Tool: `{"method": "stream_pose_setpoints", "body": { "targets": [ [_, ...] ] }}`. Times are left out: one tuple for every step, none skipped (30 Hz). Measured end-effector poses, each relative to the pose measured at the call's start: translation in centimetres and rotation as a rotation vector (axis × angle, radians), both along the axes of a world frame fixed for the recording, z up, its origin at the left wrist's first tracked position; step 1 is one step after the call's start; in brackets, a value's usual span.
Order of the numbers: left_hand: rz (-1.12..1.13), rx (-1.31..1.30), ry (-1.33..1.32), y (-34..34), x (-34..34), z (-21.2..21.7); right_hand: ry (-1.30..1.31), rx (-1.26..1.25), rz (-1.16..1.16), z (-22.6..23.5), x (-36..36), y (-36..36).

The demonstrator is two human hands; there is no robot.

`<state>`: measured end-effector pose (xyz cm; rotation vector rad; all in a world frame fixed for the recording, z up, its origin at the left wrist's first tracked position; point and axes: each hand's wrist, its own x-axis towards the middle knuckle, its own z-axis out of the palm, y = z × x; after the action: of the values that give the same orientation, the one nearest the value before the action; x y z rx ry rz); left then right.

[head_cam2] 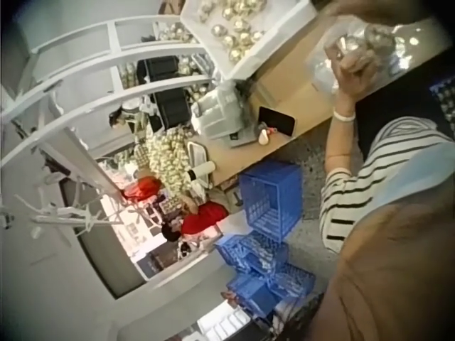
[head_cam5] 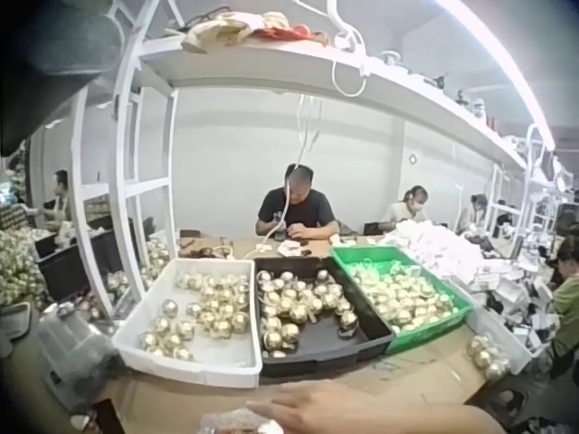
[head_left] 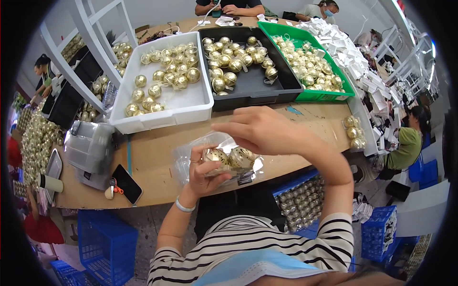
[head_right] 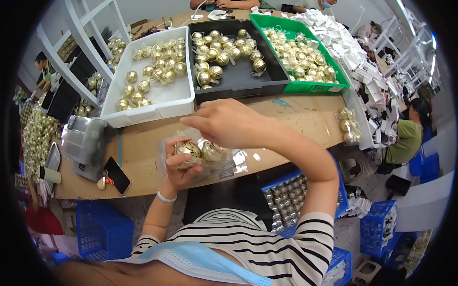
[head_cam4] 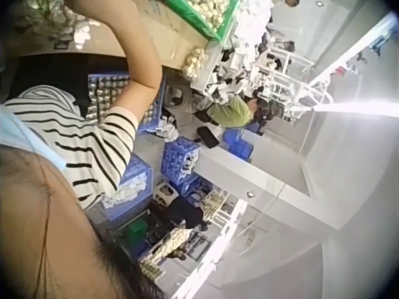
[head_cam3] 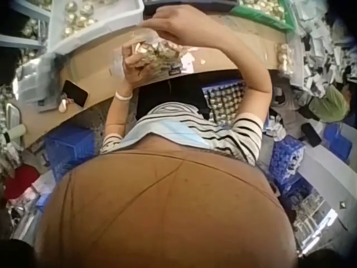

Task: Packaging gold ornaments into plastic bags and sealing them.

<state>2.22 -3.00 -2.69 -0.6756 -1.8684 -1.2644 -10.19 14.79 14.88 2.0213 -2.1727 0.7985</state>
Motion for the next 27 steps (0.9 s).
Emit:
{"method": "stream_pose_setpoints", "body": {
  "targets": [
    [-0.004, -0.006, 0.005, 0.1, 0.1, 0.0, 0.127, 0.258, 0.064, 0.6, -0.4, -0.5],
    [0.010, -0.009, 0.012, 0.1, 0.1, 0.2, 0.196, 0.183, 0.126, 0.4, -0.6, -0.8],
    [0.026, -0.013, 0.019, 0.2, 0.1, 0.3, 0.202, 0.176, 0.124, 0.6, -0.3, -1.2],
    [0.032, -0.017, 0.022, 0.3, 0.2, 0.3, 0.258, 0.219, 0.063, 0.9, 0.2, -1.6],
    [0.060, -0.026, 0.002, 0.4, 0.3, 0.4, 0.314, 0.261, 0.001, 1.0, 0.6, -1.9],
    [0.088, -0.034, -0.019, 0.5, 0.4, 0.4, 0.317, 0.255, 0.007, 0.6, 0.6, -1.8],
    [0.090, -0.038, -0.018, 0.6, 0.3, 0.4, 0.261, 0.208, -0.059, 0.0, 0.4, -1.8],
    [0.098, -0.033, -0.024, 0.7, 0.2, 0.3, 0.204, 0.161, -0.125, -0.4, 0.1, -1.6],
    [0.105, -0.027, -0.032, 0.8, 0.1, 0.3, 0.203, 0.158, -0.125, -0.3, -0.4, -1.1],
    [0.096, -0.034, 0.024, 1.2, -0.1, 0.8, -0.039, 0.217, -0.084, 0.3, -0.8, -0.3],
    [0.094, -0.034, 0.023, 1.1, 0.0, 0.9, -0.282, 0.273, -0.038, 0.8, -1.1, 0.5],
    [0.101, -0.050, 0.025, 1.0, 0.2, 0.8, -0.284, 0.308, -0.147, 0.7, -1.5, 1.6],
    [0.114, -0.064, 0.023, 0.9, 0.4, 0.7, -0.284, 0.243, -0.263, 0.8, -1.6, 2.5],
    [0.096, 0.060, -0.031, 0.6, 0.4, -0.1, -0.305, 0.300, -0.373, 0.9, -1.6, 3.2],
    [0.099, 0.065, -0.037, 0.3, 0.8, -0.5, -0.324, 0.359, -0.483, 1.0, -1.3, 3.7],
    [0.071, 0.096, -0.024, 0.3, 0.6, -0.4, -0.281, 0.190, -0.341, -0.3, -1.0, 4.9],
    [0.043, 0.128, -0.011, 0.4, 0.2, -0.3, -0.234, 0.024, -0.199, -2.5, -0.8, 6.0],
    [0.028, 0.112, -0.002, 0.6, 0.1, -0.6, -0.429, 0.073, -0.219, -4.6, -0.6, 6.1],
    [0.020, 0.115, -0.010, 0.8, 0.1, -0.6, -0.464, -0.008, -0.212, -6.9, -0.4, 5.4],
    [0.046, 0.084, 0.010, 0.8, 0.0, -0.4, -0.860, -0.056, -0.157, -8.3, 0.5, 4.2],
    [0.066, 0.052, 0.029, 0.7, -0.1, -0.2, -1.253, -0.111, -0.100, -9.2, 1.5, 3.5],
    [0.066, 0.049, 0.025, 0.5, -0.1, 0.0, -1.257, -0.114, -0.098, -9.0, 2.0, 3.4],
    [0.090, 0.045, 0.042, 0.4, 0.0, 0.1, -1.066, -0.107, -0.090, -8.5, 2.5, 3.4],
    [0.114, 0.041, 0.059, 0.1, 0.0, 0.2, -0.876, -0.101, -0.083, -8.3, 2.7, 3.3],
    [0.114, 0.039, 0.051, -0.1, 0.0, 0.1, -0.884, -0.103, -0.082, -8.4, 2.5, 3.7],
    [0.081, -0.015, 0.114, -0.5, -0.3, 0.0, -0.573, -0.181, -0.038, -8.6, 1.9, 4.4],
    [0.048, -0.068, 0.178, -0.7, -0.3, -0.1, -0.262, -0.254, 0.003, -9.0, 1.6, 4.8]
  ]
}}
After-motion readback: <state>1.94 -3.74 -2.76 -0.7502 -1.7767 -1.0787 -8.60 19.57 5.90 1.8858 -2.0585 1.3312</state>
